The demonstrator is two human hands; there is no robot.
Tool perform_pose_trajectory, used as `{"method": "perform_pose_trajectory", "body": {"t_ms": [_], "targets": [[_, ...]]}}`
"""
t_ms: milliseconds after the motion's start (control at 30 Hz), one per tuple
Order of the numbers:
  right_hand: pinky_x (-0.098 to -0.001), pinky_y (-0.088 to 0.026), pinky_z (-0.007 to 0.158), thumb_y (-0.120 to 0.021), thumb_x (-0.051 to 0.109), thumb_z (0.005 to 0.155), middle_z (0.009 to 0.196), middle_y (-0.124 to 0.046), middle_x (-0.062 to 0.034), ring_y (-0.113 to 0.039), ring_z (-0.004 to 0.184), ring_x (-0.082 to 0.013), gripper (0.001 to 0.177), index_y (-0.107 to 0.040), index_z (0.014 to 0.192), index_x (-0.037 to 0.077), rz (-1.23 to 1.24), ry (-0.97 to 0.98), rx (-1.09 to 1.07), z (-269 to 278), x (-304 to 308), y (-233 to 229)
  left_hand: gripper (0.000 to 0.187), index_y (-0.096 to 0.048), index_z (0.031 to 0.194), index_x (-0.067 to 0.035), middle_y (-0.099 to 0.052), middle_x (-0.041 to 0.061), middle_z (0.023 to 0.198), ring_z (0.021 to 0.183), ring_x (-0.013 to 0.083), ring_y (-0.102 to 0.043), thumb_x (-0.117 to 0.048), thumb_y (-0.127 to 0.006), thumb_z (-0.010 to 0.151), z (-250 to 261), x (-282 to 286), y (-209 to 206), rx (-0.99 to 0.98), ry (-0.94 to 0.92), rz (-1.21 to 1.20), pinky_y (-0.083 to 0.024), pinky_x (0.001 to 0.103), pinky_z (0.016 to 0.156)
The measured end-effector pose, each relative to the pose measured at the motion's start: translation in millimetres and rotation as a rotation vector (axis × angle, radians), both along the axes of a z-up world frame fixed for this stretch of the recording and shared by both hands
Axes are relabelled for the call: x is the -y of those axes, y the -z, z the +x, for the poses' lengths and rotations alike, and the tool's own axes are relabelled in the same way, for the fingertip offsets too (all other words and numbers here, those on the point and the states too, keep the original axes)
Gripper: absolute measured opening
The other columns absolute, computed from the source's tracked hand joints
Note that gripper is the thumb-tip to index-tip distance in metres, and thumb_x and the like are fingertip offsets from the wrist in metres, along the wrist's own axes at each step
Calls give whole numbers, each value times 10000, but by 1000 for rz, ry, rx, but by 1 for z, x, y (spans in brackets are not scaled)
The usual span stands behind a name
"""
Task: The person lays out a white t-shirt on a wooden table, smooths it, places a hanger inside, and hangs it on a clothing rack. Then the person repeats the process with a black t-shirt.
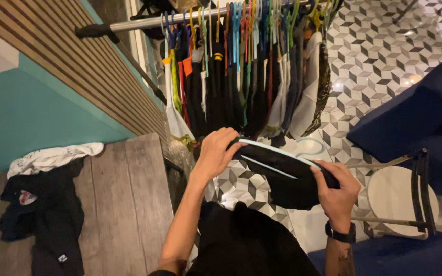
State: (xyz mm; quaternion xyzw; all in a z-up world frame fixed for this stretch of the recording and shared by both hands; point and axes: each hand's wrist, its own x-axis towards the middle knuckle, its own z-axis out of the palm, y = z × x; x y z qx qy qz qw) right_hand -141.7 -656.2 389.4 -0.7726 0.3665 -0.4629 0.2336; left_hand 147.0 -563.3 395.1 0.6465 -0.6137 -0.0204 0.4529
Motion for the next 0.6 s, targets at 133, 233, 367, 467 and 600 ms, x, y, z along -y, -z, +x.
{"method": "perform_pose_trajectory", "body": {"t_ms": [133, 233, 367, 467, 600], "targets": [[-274, -518, 838, -801, 29, 854, 1015, -746, -100, -704, 912, -193, 231, -743, 1076, 1, 75, -160, -18, 3, 11, -5, 166, -648, 901, -31, -605, 123, 854, 823, 335, -622, -170, -739, 898, 11, -5, -1, -53, -16, -90, -478, 409, 712], [-273, -531, 874, -799, 44, 842, 1063, -750, -105, -708, 962, -174, 264, -729, 1091, -6, 113, -230, -28, 0, 20, 12, 185, -629, 886, -6, -584, 136, 837, 803, 342, -607, -137, -757, 864, 24, -16, 0, -93, -120, -168, -469, 398, 690], [-269, -533, 834, -796, 49, 879, 1025, -749, -95, -694, 909, -156, 232, -728, 1092, -14, 240, -188, -9, -6, 30, 56, 139, -630, 868, 2, -555, 139, 804, 770, 324, -590, -89, -735, 867, 45, -39, 10, -189, -249, -150, -458, 388, 688], [-273, -541, 786, -811, 72, 852, 987, -759, -90, -701, 847, -152, 262, -735, 1092, -2, 275, -142, -103, -14, 31, 78, 129, -624, 868, 1, -548, 139, 803, 779, 325, -583, -84, -721, 878, 59, -59, 13, -186, -300, -189, -458, 385, 704], [-314, -548, 703, -832, 118, 818, 944, -769, -80, -714, 805, -179, 302, -760, 1102, 48, 315, -85, -432, -23, 36, 76, 150, -621, 853, -5, -551, 137, 804, 786, 333, -586, -111, -724, 876, 63, -77, 14, -146, -338, -140, -443, 395, 695]]}}
